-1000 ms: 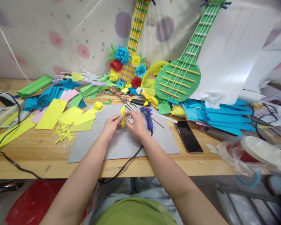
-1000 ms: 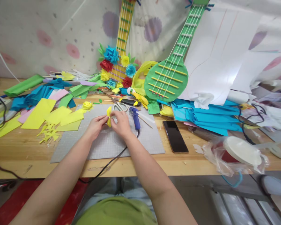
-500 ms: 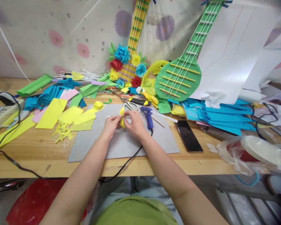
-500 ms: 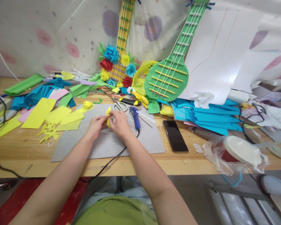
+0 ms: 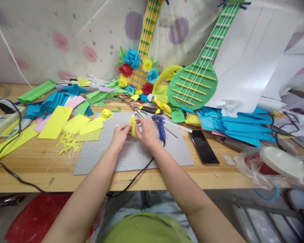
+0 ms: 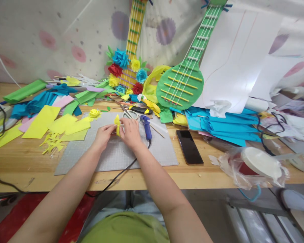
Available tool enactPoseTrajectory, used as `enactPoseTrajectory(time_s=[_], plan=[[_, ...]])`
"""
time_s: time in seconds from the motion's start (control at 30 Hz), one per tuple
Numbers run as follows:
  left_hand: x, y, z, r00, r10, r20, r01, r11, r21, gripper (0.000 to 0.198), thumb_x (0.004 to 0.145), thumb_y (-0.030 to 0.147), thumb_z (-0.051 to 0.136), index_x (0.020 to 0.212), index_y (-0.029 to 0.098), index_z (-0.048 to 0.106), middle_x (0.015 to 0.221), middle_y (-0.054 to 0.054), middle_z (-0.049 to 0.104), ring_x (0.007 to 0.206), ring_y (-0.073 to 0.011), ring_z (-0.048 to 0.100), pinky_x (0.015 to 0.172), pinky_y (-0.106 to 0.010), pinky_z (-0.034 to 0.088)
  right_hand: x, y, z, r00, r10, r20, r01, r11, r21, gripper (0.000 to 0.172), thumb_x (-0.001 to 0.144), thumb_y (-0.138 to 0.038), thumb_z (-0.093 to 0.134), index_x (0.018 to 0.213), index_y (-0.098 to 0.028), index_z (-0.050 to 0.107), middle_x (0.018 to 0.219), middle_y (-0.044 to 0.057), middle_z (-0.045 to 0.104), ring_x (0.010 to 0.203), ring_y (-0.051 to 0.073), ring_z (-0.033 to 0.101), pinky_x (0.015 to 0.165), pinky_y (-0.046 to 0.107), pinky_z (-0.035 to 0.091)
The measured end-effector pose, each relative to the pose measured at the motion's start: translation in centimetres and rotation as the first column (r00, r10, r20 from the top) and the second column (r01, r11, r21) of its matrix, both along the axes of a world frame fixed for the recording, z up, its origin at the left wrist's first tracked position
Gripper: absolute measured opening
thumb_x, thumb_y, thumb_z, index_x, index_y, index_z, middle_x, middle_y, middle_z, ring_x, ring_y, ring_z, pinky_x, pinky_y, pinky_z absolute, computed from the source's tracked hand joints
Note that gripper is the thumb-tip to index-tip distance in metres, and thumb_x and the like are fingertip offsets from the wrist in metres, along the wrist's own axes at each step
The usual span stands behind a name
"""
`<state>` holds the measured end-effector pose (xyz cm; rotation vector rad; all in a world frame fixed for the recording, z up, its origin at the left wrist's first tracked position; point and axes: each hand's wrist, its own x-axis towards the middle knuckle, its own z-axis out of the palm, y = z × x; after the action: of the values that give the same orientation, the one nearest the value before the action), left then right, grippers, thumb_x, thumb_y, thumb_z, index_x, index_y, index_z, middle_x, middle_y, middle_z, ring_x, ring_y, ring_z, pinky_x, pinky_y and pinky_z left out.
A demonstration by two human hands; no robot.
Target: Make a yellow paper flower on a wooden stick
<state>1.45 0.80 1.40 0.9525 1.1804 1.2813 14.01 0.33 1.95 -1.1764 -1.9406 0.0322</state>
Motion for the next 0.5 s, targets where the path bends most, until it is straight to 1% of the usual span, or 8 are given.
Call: enactPoseTrajectory(time_s=[0.13, 0.3, 0.4, 0.5], plan=[[0.02, -0.03, 0.05, 1.0, -0.009, 0.014, 0.009, 1.0, 0.001, 0.03, 0.056, 0.037, 0.068, 0.074, 0.013, 0.069, 0.067, -0.003, 0.066, 0.064, -0.0152, 0.059, 0.064, -0.028, 0.047, 0.06, -0.02, 0.01, 1.0, -0.015, -0.001, 0.015, 1.0, -0.013, 0.021, 0.078, -0.019, 0.045, 0.099, -0.018, 0.05, 0.092, 0.006, 0.059, 0.09, 0.02, 0.048, 0.082, 0.034, 0.032], [0.13, -0.06, -0.03, 1.0, 0.009, -0.015, -0.009, 1.0, 0.007, 0.029, 0.054, 0.037, 0.068, 0.071, 0.013, 0.068, 0.068, -0.003, 0.066, 0.067, -0.0157, 0.059, 0.064, -0.027, 0.047, 0.06, -0.13, 0.15, 1.0, -0.019, -0.001, 0.019, 0.999, -0.047, 0.022, 0.077, -0.018, 0.046, 0.098, -0.019, 0.05, 0.092, 0.006, 0.059, 0.091, 0.021, 0.048, 0.083, 0.035, 0.032], [0.11, -0.07, -0.09, 1.0, -0.011, -0.016, 0.011, 1.0, -0.004, 0.028, 0.054, 0.037, 0.069, 0.07, 0.014, 0.068, 0.071, -0.003, 0.066, 0.069, -0.0156, 0.059, 0.063, -0.026, 0.047, -0.04, -0.05, 0.11, 1.0, -0.019, 0.002, 0.019, 0.999, -0.051, 0.022, 0.076, -0.017, 0.046, 0.097, -0.019, 0.05, 0.092, 0.006, 0.059, 0.091, 0.021, 0.048, 0.083, 0.035, 0.033], [0.1, -0.16, 0.04, 0.999, -0.041, 0.003, 0.041, 0.999, -0.015, 0.029, 0.054, 0.039, 0.07, 0.069, 0.014, 0.067, 0.07, -0.003, 0.066, 0.067, -0.0142, 0.059, 0.064, -0.026, 0.048, -0.21, 0.06, 0.01, 1.0, -0.015, -0.008, 0.014, 0.998, -0.064, 0.021, 0.076, -0.017, 0.046, 0.097, -0.019, 0.05, 0.092, 0.006, 0.059, 0.09, 0.022, 0.048, 0.082, 0.035, 0.034]])
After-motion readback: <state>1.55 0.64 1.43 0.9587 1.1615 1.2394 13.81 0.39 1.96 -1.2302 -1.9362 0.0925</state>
